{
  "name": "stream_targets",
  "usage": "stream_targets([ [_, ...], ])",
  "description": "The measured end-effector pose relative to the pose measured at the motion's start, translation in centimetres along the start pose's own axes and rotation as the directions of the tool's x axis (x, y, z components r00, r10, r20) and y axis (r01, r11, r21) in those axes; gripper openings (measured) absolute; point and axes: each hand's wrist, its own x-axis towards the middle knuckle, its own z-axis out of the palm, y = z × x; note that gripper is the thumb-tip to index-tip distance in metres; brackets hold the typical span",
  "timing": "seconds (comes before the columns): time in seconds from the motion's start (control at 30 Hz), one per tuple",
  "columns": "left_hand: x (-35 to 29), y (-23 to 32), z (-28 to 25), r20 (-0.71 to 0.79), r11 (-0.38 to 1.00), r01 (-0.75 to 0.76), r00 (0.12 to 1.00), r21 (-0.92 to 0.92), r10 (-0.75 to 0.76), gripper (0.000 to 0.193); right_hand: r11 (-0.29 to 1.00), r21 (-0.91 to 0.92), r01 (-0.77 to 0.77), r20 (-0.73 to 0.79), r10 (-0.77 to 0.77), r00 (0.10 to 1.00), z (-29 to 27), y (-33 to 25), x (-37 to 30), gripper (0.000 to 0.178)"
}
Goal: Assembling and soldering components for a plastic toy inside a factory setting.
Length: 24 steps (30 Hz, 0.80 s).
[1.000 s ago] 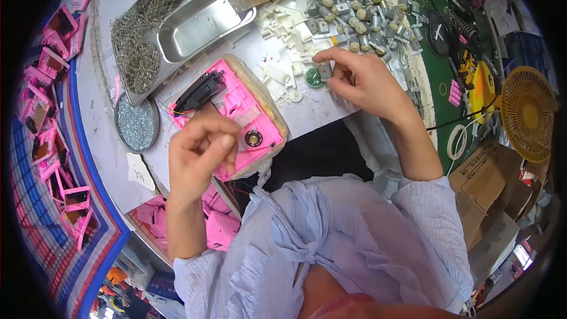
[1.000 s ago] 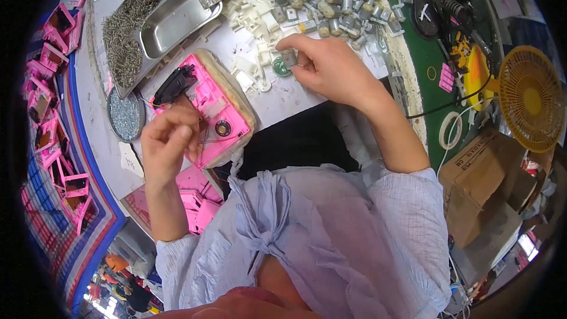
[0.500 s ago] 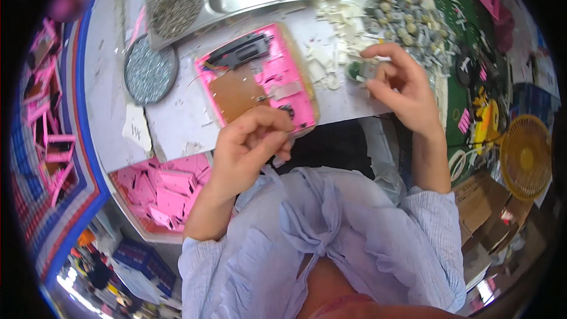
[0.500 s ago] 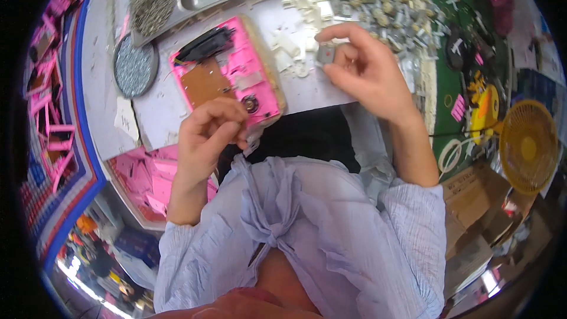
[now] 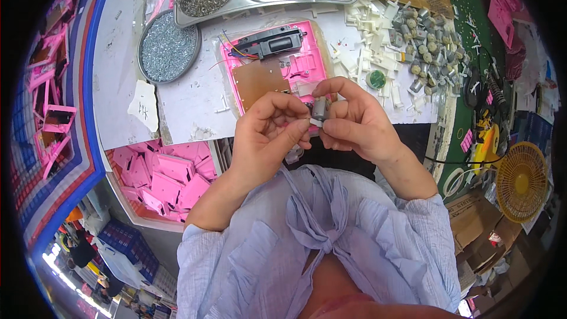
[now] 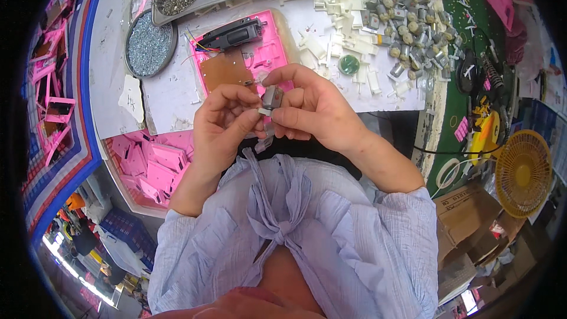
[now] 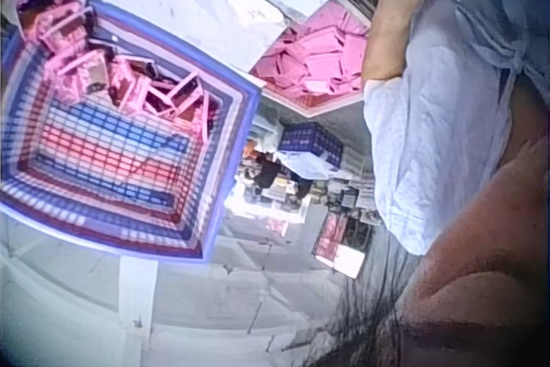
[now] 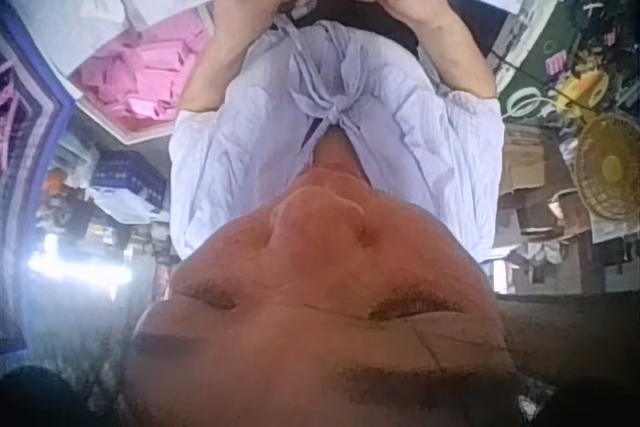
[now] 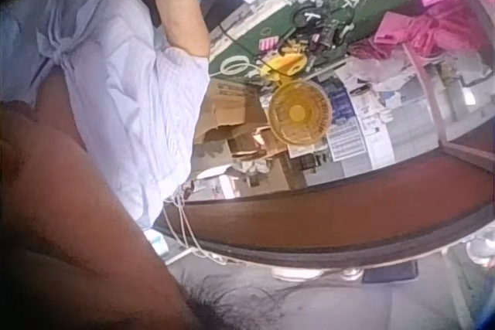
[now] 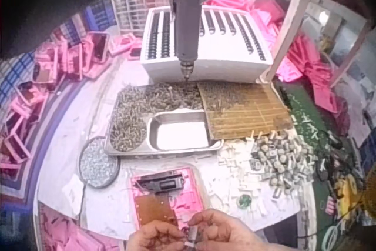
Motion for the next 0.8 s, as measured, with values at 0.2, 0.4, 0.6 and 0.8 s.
stream_targets([
  [0.2, -0.2, 0.0, 0.0, -0.008, 1.000, 0.012, 1.000, 0.005, -0.012, 0.021, 0.987, -0.136, 0.086, -0.046, -0.093, 0.995, 0.5, 0.4, 0.0, 0.045],
  [0.4, -0.4, 0.2, 0.1, -0.022, 0.967, -0.078, 0.996, 0.241, 0.086, 0.023, 0.709, -0.640, 0.296, 0.004, -0.383, 0.924, 0.7, 1.4, -0.8, 0.041],
  [0.6, -0.4, 0.3, -0.4, 0.095, 0.688, -0.323, 0.932, 0.650, 0.349, 0.025, 0.274, -0.853, 0.444, 0.242, -0.547, 0.801, 0.3, -0.6, -0.1, 0.036],
  [0.8, 0.4, -0.1, -0.5, 0.192, 0.481, -0.544, 0.775, 0.687, 0.602, 0.024, -0.113, -0.805, 0.582, 0.509, -0.634, 0.581, 0.0, -1.3, 0.1, 0.037],
])
